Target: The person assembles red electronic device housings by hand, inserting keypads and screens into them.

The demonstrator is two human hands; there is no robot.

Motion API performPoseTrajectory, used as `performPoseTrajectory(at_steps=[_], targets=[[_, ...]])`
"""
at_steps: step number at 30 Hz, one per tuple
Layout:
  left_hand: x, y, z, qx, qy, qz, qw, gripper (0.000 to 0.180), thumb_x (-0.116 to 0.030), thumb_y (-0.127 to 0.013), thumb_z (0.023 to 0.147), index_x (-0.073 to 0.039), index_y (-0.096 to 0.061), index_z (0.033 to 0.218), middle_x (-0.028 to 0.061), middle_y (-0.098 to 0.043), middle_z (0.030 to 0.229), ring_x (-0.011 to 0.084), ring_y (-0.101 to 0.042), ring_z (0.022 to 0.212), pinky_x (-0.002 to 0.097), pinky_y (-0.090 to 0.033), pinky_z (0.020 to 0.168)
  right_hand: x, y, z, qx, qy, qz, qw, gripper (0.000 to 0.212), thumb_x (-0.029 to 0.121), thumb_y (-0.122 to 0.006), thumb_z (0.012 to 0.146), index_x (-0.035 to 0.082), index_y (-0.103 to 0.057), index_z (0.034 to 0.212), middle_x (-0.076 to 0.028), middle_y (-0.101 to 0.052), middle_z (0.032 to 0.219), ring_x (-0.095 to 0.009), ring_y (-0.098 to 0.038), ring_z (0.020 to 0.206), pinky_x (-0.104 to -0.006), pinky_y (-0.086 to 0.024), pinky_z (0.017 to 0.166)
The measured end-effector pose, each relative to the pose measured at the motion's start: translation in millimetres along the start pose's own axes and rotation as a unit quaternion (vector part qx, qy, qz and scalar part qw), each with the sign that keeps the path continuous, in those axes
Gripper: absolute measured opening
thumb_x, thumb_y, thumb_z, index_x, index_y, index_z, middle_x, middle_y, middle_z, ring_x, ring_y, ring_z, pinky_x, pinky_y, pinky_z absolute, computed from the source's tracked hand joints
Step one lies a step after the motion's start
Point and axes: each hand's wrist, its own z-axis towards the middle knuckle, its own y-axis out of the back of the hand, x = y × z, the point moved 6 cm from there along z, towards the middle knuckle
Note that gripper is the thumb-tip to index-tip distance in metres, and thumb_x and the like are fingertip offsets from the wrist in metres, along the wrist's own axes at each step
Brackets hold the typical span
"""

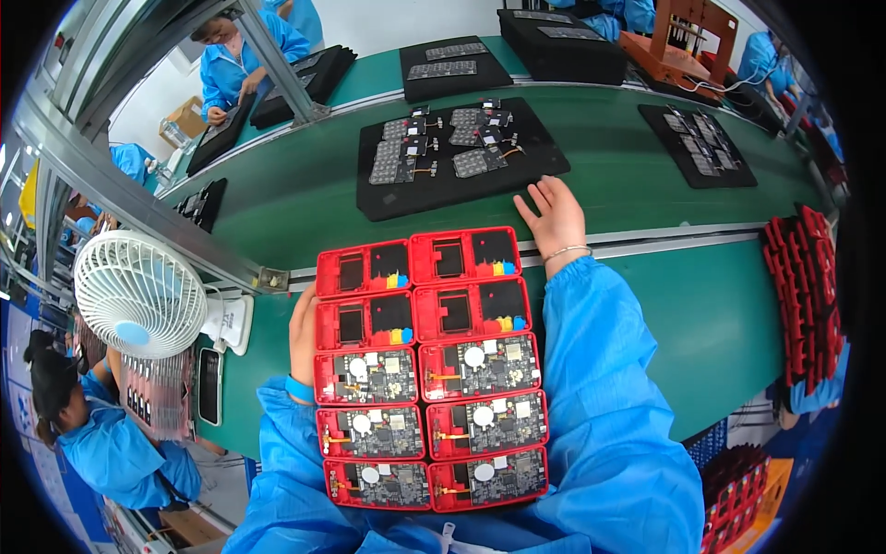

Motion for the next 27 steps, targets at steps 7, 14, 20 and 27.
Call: performPoseTrajectory(at_steps=[7, 14, 20, 27], targets=[[-6, -6, 1, 0.005, -0.028, 0.057, 0.998, 0.039, -0.022, -0.046, 0.101, 0.002, -0.049, 0.132, 0.008, -0.061, 0.118, 0.0121, -0.059, 0.1, 0.0255, -0.05, 0.085, 3, -6, 35, -0.026, 0.047, -0.106, 0.993, 0.07, -0.004, -0.065, 0.081, 0.0, -0.02, 0.135, -0.022, -0.05, 0.113, -0.034, -0.061, 0.092, -0.0455, -0.062, 0.07], [-12, -9, 0, 0.008, -0.083, 0.09, 0.992, 0.041, -0.025, -0.048, 0.101, 0.002, -0.048, 0.132, 0.0083, -0.061, 0.117, 0.0125, -0.059, 0.099, 0.0253, -0.05, 0.084, 101, 60, 59, -0.182, 0.242, -0.226, 0.926, 0.045, 0.014, -0.054, 0.094, 0.013, -0.039, 0.137, -0.009, -0.065, 0.101, -0.018, -0.065, 0.077, -0.0307, -0.053, 0.051], [0, -8, 2, 0.032, -0.138, 0.18, 0.973, 0.045, -0.03, -0.049, 0.101, 0.001, -0.047, 0.135, 0.0091, -0.059, 0.121, 0.0144, -0.058, 0.104, 0.0273, -0.049, 0.089, 178, 149, 38, -0.203, 0.251, -0.164, 0.932, 0.049, 0.014, -0.054, 0.095, 0.013, -0.039, 0.141, -0.003, -0.054, 0.073, -0.012, -0.051, 0.055, -0.0307, -0.051, 0.047], [-14, -7, -8, 0.026, -0.149, 0.141, 0.978, 0.043, -0.028, -0.046, 0.102, 0.002, -0.049, 0.132, 0.0102, -0.056, 0.125, 0.0161, -0.056, 0.107, 0.029, -0.046, 0.092, 245, 217, -61, -0.194, 0.202, -0.18, 0.943, 0.059, 0.01, -0.056, 0.095, 0.015, -0.031, 0.149, 0.0, -0.051, 0.081, -0.011, -0.046, 0.055, -0.0287, -0.04, 0.046]])
